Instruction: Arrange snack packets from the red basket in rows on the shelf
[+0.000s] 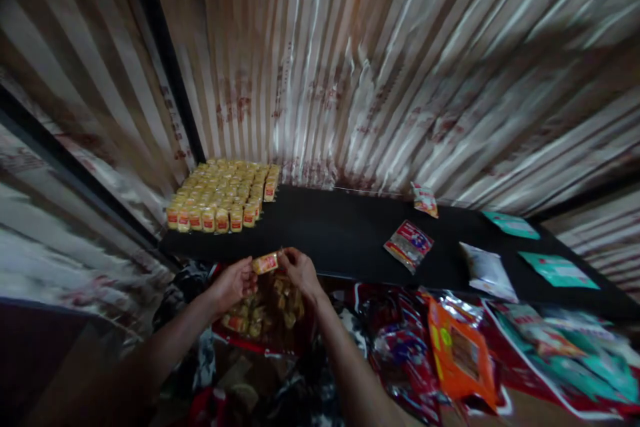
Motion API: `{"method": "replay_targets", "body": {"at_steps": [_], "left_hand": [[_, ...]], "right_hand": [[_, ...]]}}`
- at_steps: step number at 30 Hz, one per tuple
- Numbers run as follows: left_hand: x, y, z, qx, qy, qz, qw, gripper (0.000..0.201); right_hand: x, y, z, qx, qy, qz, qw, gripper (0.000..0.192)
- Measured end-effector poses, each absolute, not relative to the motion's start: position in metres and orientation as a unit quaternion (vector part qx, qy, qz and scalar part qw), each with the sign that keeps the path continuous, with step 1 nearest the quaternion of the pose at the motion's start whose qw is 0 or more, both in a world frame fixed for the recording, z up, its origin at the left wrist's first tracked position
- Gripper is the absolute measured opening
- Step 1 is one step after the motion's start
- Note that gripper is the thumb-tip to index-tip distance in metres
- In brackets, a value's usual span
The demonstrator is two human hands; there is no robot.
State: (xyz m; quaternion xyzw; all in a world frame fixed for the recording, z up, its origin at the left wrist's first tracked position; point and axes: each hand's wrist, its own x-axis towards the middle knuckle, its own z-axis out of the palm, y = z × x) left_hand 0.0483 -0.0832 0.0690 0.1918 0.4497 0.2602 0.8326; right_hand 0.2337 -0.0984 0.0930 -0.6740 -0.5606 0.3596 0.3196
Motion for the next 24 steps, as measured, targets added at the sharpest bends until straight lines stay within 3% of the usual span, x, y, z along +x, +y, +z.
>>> {"method": "replay_targets", "body": {"at_steps": [7,12,16,20,24], "left_hand": [[0.057,-0.064,0.087,0.376,0.486,0.308,0.726,0.029],[0.078,-0.035,0.1,0.447,0.521,0.313,0.657,0.026],[0.1,-0.007,0.109,0.486,0.511,0.322,0.631,0.02],[0.122,0.02,0.104,0.532,0.526,0.324,0.579,0.017],[0.135,0.037,0.09,0.541,0.578,0.364,0.491,0.025]], "right_hand": [[0.228,-0.096,0.062,-0.658,-0.391,0.454,0.456,0.045],[0.23,-0.086,0.054,-0.611,-0.365,0.52,0.471,0.049],[0.235,-0.067,0.06,-0.603,-0.376,0.499,0.496,0.044],[0.239,-0.041,0.062,-0.569,-0.37,0.503,0.535,0.051],[0.241,-0.011,0.053,-0.58,-0.381,0.471,0.544,0.045]]}}
